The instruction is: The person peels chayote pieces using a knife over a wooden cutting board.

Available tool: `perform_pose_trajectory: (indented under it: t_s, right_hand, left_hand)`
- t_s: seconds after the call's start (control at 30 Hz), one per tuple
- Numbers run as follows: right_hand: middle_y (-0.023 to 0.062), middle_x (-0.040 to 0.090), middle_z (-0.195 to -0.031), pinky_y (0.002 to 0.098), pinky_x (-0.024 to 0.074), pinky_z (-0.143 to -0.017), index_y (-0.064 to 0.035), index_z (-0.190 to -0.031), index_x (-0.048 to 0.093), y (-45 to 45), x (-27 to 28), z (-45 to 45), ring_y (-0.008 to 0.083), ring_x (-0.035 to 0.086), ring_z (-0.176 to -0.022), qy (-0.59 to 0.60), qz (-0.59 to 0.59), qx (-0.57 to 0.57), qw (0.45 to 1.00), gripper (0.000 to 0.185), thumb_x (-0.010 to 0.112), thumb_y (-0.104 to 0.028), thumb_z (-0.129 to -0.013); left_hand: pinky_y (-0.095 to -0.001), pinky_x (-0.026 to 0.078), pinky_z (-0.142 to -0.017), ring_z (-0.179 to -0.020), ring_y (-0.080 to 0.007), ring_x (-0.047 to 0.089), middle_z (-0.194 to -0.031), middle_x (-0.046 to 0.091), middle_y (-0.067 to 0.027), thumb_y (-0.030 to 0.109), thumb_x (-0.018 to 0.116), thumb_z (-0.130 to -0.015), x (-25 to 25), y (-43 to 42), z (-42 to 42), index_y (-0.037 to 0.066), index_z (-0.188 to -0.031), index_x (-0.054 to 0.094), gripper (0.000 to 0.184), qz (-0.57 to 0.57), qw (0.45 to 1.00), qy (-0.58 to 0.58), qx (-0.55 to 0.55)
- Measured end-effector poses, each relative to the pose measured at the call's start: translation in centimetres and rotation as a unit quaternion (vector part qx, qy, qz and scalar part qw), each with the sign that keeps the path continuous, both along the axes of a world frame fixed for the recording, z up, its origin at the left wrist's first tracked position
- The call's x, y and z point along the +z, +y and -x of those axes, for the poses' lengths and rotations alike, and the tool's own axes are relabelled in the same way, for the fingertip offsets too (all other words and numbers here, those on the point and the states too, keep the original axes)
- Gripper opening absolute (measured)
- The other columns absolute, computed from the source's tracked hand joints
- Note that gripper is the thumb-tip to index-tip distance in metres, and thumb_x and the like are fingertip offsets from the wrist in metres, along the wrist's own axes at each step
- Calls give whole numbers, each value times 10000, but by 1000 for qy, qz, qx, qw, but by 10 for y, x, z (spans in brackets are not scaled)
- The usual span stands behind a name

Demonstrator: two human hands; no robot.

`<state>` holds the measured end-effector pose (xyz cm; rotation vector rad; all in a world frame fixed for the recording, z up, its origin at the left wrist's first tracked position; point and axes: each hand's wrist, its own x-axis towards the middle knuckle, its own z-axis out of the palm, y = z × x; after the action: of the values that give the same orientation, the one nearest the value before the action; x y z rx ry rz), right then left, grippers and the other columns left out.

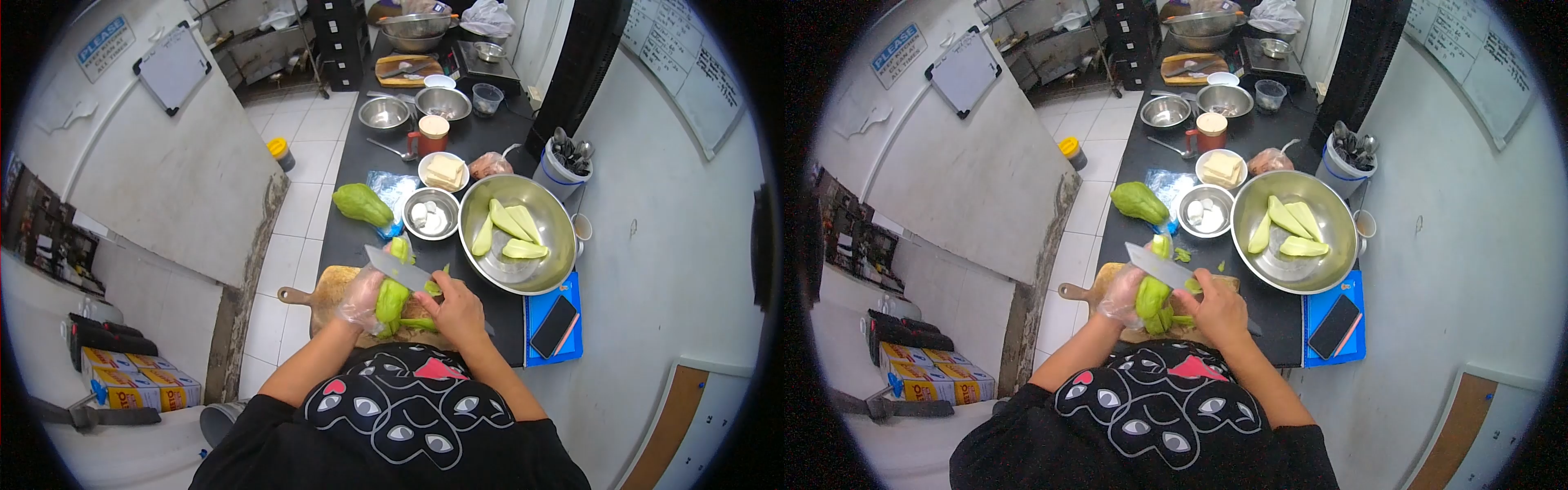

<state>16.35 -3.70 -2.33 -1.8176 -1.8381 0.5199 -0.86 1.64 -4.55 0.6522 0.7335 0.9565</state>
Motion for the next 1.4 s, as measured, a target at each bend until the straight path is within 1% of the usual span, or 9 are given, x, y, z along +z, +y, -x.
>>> perform_pose_trajectory:
  t_s: [0.07, 0.27, 0.5, 0.87, 1.1, 1.17, 1.23, 1.33, 1.4]
  right_hand:
    - [139, 630, -879, 421, 487, -653, -104, -1027, 571, 5, 2, -2, 341, 613, -772, -10, 11, -2, 1000, 416, 628, -448, -799]
    - [136, 629, -842, 441, 485, -640, -122, -1040, 563, 4, -12, -5, 337, 618, -766, 54, -31, 50, 997, 442, 604, -490, -798]
    - [130, 624, -854, 444, 489, -627, -144, -1059, 564, 6, -12, -2, 337, 621, -756, 25, -55, 33, 998, 467, 598, -520, -785]
    - [84, 494, -657, 407, 459, -519, -340, -1314, 464, 15, -12, 2, 272, 540, -559, -67, -83, 26, 994, 565, 608, -484, -786]
    - [127, 582, -708, 411, 471, -569, -295, -1300, 492, 33, -32, 4, 296, 573, -585, -38, -32, 2, 999, 513, 576, -482, -829]
    - [155, 617, -769, 394, 474, -583, -258, -1291, 506, 47, -45, -8, 272, 580, -593, 146, 39, -5, 989, 477, 557, -450, -857]
    - [153, 660, -842, 320, 466, -565, -157, -1273, 527, 58, -67, -18, 190, 568, -583, 262, 37, 14, 964, 458, 511, -420, -899]
    - [102, 639, -764, 286, 436, -484, -106, -1292, 500, 41, -62, -20, 151, 533, -519, 334, 252, -34, 908, 503, 491, -433, -910]
    - [45, 491, -610, 235, 342, -366, -131, -1395, 349, 33, -52, -16, 81, 404, -398, 322, 319, -14, 891, 519, 398, -410, -961]
  left_hand:
    - [-276, 525, -634, -837, -154, 609, -1039, 581, -60, 398, 523, -907, -26, 0, 4, 112, -1241, 477, 442, -55, 997, 59, -9]
    - [-266, 490, -782, -959, -151, 571, -1135, 543, -66, 322, 504, -932, -3, 8, 6, 64, -1316, 413, 471, 42, 998, -28, -31]
    - [-256, 483, -778, -954, -139, 576, -1132, 560, -71, 330, 516, -920, 7, -1, 6, 54, -1283, 452, 461, -48, 996, 65, -23]
    - [-310, 408, -932, -1092, -191, 519, -1221, 516, -115, 184, 467, -892, -3, -4, 5, -17, -1282, 427, 440, -1, 994, 78, -79]
    - [-303, 407, -920, -1069, -181, 514, -1203, 517, -102, 255, 470, -919, -11, 4, 7, -1, -1288, 412, 453, -142, 952, 179, -203]
    - [-302, 444, -872, -1014, -168, 532, -1177, 527, -82, 273, 477, -928, -32, -4, 0, 29, -1300, 403, 452, -242, 917, 217, -229]
    - [-311, 462, -851, -991, -174, 544, -1163, 527, -90, 268, 456, -941, -41, 8, 11, 39, -1288, 415, 418, -94, 966, 137, -199]
    - [-358, 494, -827, -971, -222, 569, -1133, 530, -110, 230, 428, -955, -39, 20, 28, 61, -1245, 424, 336, 63, 993, 36, -92]
    - [-382, 488, -856, -979, -241, 574, -1122, 542, -105, 240, 469, -943, -39, 24, 33, 91, -1251, 413, 346, 117, 992, -49, -9]
